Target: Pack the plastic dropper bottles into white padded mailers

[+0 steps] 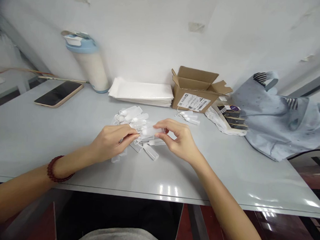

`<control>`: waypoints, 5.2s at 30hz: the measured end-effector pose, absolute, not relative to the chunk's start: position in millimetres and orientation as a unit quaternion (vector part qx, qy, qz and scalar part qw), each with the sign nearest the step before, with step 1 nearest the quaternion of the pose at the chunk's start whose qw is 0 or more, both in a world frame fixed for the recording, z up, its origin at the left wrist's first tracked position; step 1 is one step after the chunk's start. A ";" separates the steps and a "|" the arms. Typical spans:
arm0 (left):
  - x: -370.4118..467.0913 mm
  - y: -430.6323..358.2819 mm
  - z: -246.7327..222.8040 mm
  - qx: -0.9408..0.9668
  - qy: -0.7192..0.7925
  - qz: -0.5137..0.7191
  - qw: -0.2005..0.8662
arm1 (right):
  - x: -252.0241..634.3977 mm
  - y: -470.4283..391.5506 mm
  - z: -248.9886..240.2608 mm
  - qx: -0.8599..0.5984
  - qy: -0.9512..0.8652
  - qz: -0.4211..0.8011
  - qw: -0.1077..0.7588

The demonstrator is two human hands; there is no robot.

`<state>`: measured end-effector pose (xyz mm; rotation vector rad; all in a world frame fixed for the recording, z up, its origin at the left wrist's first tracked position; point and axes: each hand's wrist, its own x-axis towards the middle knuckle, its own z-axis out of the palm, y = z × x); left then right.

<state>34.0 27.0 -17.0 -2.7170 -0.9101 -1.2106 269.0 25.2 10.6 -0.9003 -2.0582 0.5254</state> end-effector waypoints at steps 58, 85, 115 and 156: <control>35.0 20.4 -12.1 -0.862 -0.258 -0.435 -0.028 | 264.6 20.9 9.9 -0.353 -0.811 0.191 0.425; 35.1 24.6 -9.3 -0.855 -0.274 -0.439 -0.008 | 267.8 21.8 18.8 -0.354 -0.819 0.174 0.416; 29.9 27.8 -7.2 -0.815 -0.404 -0.415 0.031 | 359.9 94.0 -38.5 -0.678 -0.720 -0.018 0.150; 32.2 25.9 -6.6 -0.852 -0.369 -0.365 -0.065 | 259.0 20.5 11.0 -0.327 -0.864 0.152 0.352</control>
